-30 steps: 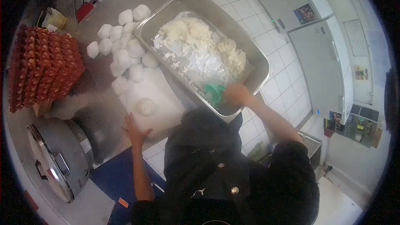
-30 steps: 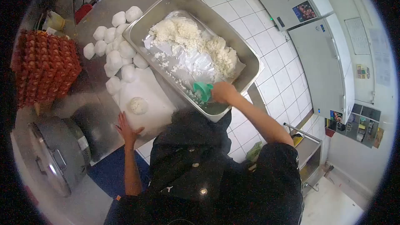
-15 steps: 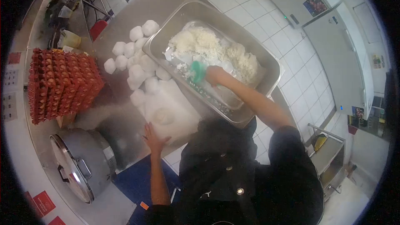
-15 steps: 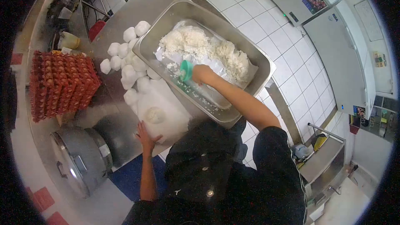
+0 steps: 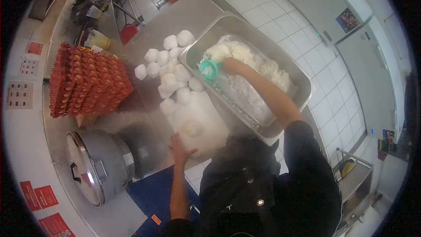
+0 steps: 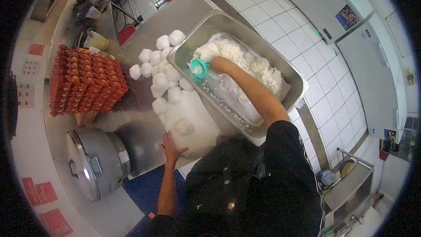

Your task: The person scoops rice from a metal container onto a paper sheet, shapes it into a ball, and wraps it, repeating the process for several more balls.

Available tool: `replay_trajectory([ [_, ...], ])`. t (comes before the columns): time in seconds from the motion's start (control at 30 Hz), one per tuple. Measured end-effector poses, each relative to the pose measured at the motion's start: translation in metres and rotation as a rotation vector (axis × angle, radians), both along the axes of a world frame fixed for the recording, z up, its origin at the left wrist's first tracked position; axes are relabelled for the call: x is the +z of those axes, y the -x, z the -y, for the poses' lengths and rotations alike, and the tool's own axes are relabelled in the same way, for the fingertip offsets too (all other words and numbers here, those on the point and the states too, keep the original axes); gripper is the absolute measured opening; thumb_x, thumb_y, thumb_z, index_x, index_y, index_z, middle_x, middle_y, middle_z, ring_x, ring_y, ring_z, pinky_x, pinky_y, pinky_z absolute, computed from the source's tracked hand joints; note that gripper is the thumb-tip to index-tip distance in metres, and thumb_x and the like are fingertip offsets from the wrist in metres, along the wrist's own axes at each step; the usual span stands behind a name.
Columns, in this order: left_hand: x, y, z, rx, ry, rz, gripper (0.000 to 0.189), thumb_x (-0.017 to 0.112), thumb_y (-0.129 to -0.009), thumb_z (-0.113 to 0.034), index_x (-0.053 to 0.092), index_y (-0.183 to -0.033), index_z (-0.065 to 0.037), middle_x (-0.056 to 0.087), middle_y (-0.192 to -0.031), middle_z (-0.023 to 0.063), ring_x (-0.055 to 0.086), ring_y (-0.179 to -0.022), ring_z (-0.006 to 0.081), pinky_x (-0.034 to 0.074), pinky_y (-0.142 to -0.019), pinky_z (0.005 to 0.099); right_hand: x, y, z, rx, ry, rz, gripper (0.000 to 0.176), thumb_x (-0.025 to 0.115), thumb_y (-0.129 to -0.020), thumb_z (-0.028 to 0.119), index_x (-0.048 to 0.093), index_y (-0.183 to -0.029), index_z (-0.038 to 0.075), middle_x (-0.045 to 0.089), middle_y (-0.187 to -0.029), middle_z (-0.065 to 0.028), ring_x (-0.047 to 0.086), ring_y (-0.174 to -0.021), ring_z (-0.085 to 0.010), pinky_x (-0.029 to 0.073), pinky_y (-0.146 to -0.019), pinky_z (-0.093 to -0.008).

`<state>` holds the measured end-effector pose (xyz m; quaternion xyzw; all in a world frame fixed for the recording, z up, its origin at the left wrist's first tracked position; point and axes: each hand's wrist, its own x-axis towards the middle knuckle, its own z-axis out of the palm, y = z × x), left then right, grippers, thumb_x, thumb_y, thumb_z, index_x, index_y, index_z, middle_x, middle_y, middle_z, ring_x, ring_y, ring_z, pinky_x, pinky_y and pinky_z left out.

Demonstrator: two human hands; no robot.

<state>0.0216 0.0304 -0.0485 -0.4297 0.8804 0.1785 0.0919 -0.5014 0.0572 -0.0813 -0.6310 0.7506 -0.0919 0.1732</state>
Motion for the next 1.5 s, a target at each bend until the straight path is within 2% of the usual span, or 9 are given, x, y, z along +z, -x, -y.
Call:
replay_trajectory([
  [0.27, -0.001, -0.001, 0.003, 0.049, -0.063, -0.017, 0.135, 0.089, -0.053, -0.056, 0.017, -0.157, -0.011, 0.018, -0.162, 0.0188, 0.014, -0.151, 0.0349, 0.006, -0.112, 0.0714, 0.096, -0.008, -0.071, -0.221, -0.044, 0.769, 0.050, 0.052, -0.098, 0.047, 0.073, -0.101, 0.002, 0.063, -0.068, -0.0061, 0.055, -0.056, -0.0131, 0.048, -0.059, -0.0323],
  [0.4, -0.014, -0.015, 0.002, 0.030, -0.001, -0.123, 0.135, 0.088, -0.051, -0.060, 0.018, -0.157, -0.012, 0.017, -0.163, 0.0161, 0.010, -0.152, 0.0337, 0.003, -0.112, 0.0709, 0.190, -0.065, -0.111, -0.503, -0.092, 0.920, 0.042, 0.045, -0.102, 0.036, 0.068, -0.090, 0.004, 0.060, -0.064, -0.0035, 0.053, -0.053, -0.0103, 0.044, -0.053, -0.0289],
  [0.5, -0.020, -0.012, 0.003, 0.034, -0.021, -0.148, 0.136, 0.087, -0.050, -0.061, 0.019, -0.157, -0.012, 0.018, -0.163, 0.0145, 0.009, -0.152, 0.0327, 0.002, -0.112, 0.0710, 0.225, -0.133, -0.139, -0.318, 0.047, 0.700, 0.041, 0.035, -0.104, 0.030, 0.060, -0.093, 0.000, 0.060, -0.071, -0.0090, 0.056, -0.060, -0.0176, 0.047, -0.061, -0.0338],
  [0.77, -0.014, -0.018, 0.003, 0.028, -0.026, -0.217, 0.133, 0.085, -0.051, -0.063, 0.022, -0.156, -0.011, 0.018, -0.163, 0.0145, 0.009, -0.152, 0.0314, -0.003, -0.112, 0.0706, 0.105, -0.333, -0.114, -0.455, 0.251, 0.335, 0.031, 0.054, -0.098, 0.023, 0.049, -0.120, 0.003, 0.063, -0.093, -0.0249, 0.064, -0.082, -0.0455, 0.051, -0.072, -0.0541],
  [1.03, 0.002, -0.017, 0.005, 0.032, -0.094, -0.218, 0.129, 0.085, -0.057, -0.060, 0.021, -0.156, -0.009, 0.014, -0.164, 0.0149, 0.007, -0.153, 0.0306, -0.005, -0.112, 0.0707, 0.035, -0.362, -0.092, -0.244, -0.062, -0.116, 0.022, 0.051, -0.094, 0.013, 0.043, -0.112, 0.003, 0.064, -0.087, -0.0171, 0.070, -0.072, -0.0323, 0.059, -0.056, -0.0397],
  [1.13, 0.014, 0.004, 0.009, 0.166, -0.035, -0.202, 0.104, 0.080, -0.072, -0.051, 0.030, -0.152, -0.008, 0.031, -0.156, 0.0194, 0.027, -0.146, 0.0344, 0.015, -0.114, 0.0654, 0.038, -0.360, -0.081, -0.215, -0.138, -0.156, 0.021, 0.050, -0.095, 0.013, 0.043, -0.112, 0.002, 0.065, -0.085, -0.0179, 0.071, -0.069, -0.0323, 0.059, -0.054, -0.0394],
  [1.23, 0.018, 0.063, 0.030, 0.190, -0.129, -0.821, 0.060, 0.068, -0.087, -0.039, 0.051, -0.133, -0.004, 0.057, -0.126, 0.0209, 0.051, -0.122, 0.0395, 0.035, -0.104, 0.0568, 0.039, -0.358, -0.076, -0.187, -0.158, -0.174, 0.021, 0.048, -0.096, 0.014, 0.043, -0.112, 0.001, 0.066, -0.084, -0.0182, 0.071, -0.067, -0.0315, 0.059, -0.053, -0.0385],
  [1.33, 0.035, 0.133, 0.034, -0.029, 0.024, -0.696, 0.023, 0.063, -0.093, -0.027, 0.060, -0.097, -0.005, 0.061, -0.096, 0.0141, 0.057, -0.095, 0.0348, 0.042, -0.082, 0.0473, 0.033, -0.348, -0.077, -0.148, -0.140, -0.179, 0.023, 0.048, -0.096, 0.016, 0.045, -0.113, 0.001, 0.066, -0.084, -0.0179, 0.070, -0.065, -0.0313, 0.058, -0.052, -0.0382],
  [1.5, 0.003, 0.159, 0.032, -0.152, 0.094, -0.658, 0.026, 0.059, -0.094, -0.023, 0.056, -0.074, -0.006, 0.060, -0.081, 0.0134, 0.056, -0.081, 0.0345, 0.040, -0.074, 0.0487, 0.028, -0.351, -0.081, -0.218, -0.202, -0.044, 0.024, 0.048, -0.097, 0.019, 0.051, -0.113, 0.001, 0.066, -0.088, -0.0204, 0.070, -0.070, -0.0316, 0.058, -0.058, -0.0409],
])
